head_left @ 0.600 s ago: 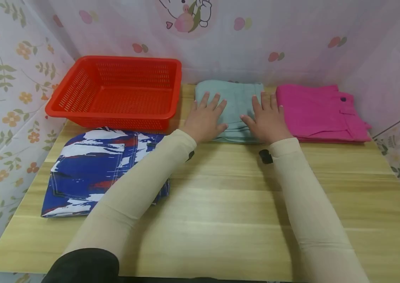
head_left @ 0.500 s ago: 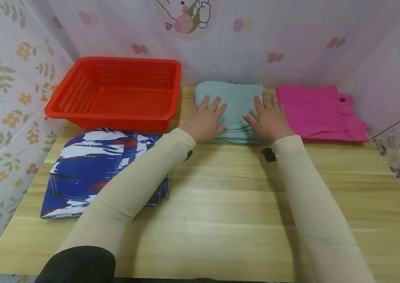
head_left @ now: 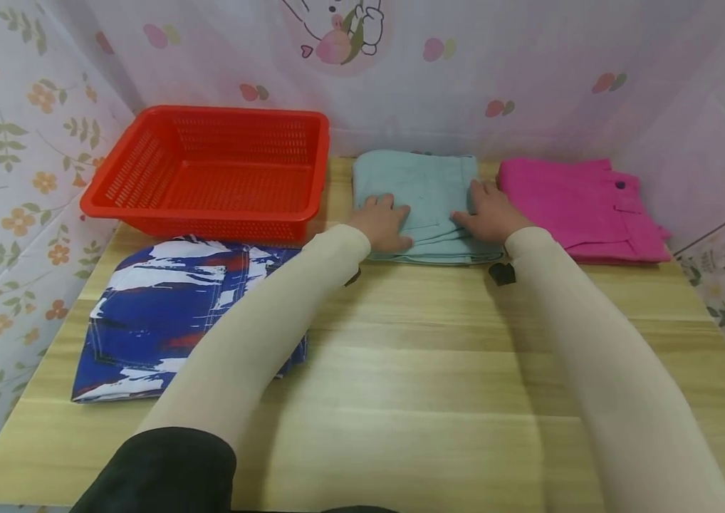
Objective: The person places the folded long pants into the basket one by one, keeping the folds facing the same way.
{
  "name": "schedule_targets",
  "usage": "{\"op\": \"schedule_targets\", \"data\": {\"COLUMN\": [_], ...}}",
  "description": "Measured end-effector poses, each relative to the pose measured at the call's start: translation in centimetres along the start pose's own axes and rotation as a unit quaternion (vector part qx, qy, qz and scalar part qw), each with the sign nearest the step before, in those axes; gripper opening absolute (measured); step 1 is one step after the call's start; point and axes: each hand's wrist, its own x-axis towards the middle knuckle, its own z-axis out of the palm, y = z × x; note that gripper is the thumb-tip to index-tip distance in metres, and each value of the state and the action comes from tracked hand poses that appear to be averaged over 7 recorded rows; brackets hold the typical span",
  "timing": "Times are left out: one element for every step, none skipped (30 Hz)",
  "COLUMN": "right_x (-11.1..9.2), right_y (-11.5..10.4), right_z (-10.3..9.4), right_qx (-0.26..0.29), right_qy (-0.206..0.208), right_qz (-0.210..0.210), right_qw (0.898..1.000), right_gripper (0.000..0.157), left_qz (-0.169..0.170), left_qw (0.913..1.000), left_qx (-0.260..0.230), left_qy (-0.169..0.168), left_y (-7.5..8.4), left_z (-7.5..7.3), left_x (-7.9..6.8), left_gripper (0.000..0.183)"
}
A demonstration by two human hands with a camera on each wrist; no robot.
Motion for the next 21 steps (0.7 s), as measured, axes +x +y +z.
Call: {"op": "schedule_targets", "data": {"right_x": [0.2, 0.5, 0.6, 0.8, 0.9, 1.0, 1.0, 0.9, 0.8, 0.7, 0.6, 0.3, 0.1, -0.1, -0.2, -0.4, -0.5, -0.5, -0.5, -0.4, -0.3], "right_y": [0.3, 0.5, 0.7, 1.0, 1.2, 1.3, 1.4, 1.4, 1.3, 1.2, 1.1, 1.0, 0.9, 0.8, 0.7, 0.8, 0.9, 1.0, 1.1, 1.3, 1.5], "right_z": [0.1, 0.2, 0.2, 0.3, 0.4, 0.5, 0.5, 0.5, 0.5, 0.4, 0.3, 0.1, 0.0, -0.2, -0.4, -0.7, -0.9, -1.1, -1.2, -1.4, -1.4], "right_qx": [0.011, 0.022, 0.034, 0.046, 0.059, 0.072, 0.081, 0.087, 0.091, 0.095, 0.100, 0.101, 0.101, 0.101, 0.105, 0.105, 0.109, 0.108, 0.110, 0.113, 0.117], "right_qy": [0.001, 0.002, 0.003, 0.003, 0.002, 0.003, 0.002, 0.001, -0.002, -0.004, -0.006, -0.008, -0.010, -0.012, -0.018, -0.023, -0.026, -0.031, -0.035, -0.043, -0.049], "right_qz": [0.003, 0.006, 0.011, 0.018, 0.028, 0.038, 0.047, 0.058, 0.067, 0.077, 0.084, 0.090, 0.096, 0.101, 0.108, 0.112, 0.116, 0.118, 0.122, 0.124, 0.126], "right_qw": [1.000, 1.000, 0.999, 0.999, 0.998, 0.997, 0.996, 0.995, 0.994, 0.992, 0.991, 0.991, 0.990, 0.990, 0.988, 0.988, 0.987, 0.987, 0.986, 0.985, 0.984], "right_gripper": [0.086, 0.084, 0.082, 0.083, 0.083, 0.084, 0.085, 0.087, 0.089, 0.091, 0.091, 0.089, 0.087, 0.084, 0.082, 0.078, 0.074, 0.070, 0.067, 0.066, 0.066], "left_qz": [-0.002, -0.002, -0.004, -0.003, -0.002, -0.002, -0.002, -0.003, -0.004, -0.004, -0.007, -0.009, -0.012, -0.014, -0.017, -0.019, -0.021, -0.023, -0.025, -0.029, -0.030], "left_qw": [1.0000, 0.9999, 0.9997, 0.9994, 0.9989, 0.9985, 0.9980, 0.9977, 0.9974, 0.9972, 0.9970, 0.9970, 0.9970, 0.9969, 0.9968, 0.9966, 0.9964, 0.9961, 0.9959, 0.9956, 0.9955], "left_qx": [-0.007, -0.014, -0.024, -0.033, -0.044, -0.053, -0.062, -0.066, -0.071, -0.072, -0.075, -0.075, -0.074, -0.074, -0.076, -0.078, -0.079, -0.081, -0.082, -0.083, -0.084], "left_qy": [-0.004, -0.007, -0.009, -0.011, -0.011, -0.012, -0.013, -0.015, -0.016, -0.017, -0.018, -0.019, -0.020, -0.021, -0.022, -0.022, -0.024, -0.025, -0.026, -0.030, -0.032], "left_y": [0.0, 0.1, 0.1, 0.2, 0.2, 0.3, 0.3, 0.3, 0.3, 0.3, 0.3, 0.2, 0.2, 0.1, 0.1, 0.1, 0.1, 0.1, 0.1, 0.0, 0.0], "left_z": [-0.1, -0.2, -0.4, -0.6, -0.8, -1.0, -1.2, -1.3, -1.3, -1.4, -1.4, -1.3, -1.2, -1.2, -1.2, -1.2, -1.2, -1.3, -1.3, -1.3, -1.4], "left_x": [0.1, 0.1, 0.1, 0.0, -0.1, -0.2, -0.2, -0.3, -0.3, -0.2, -0.1, 0.0, 0.1, 0.3, 0.3, 0.4, 0.4, 0.5, 0.5, 0.6, 0.7], "left_gripper": [0.073, 0.074, 0.075, 0.075, 0.075, 0.075, 0.076, 0.075, 0.075, 0.075, 0.075, 0.076, 0.076, 0.076, 0.076, 0.076, 0.077, 0.077, 0.077, 0.078, 0.078]}}
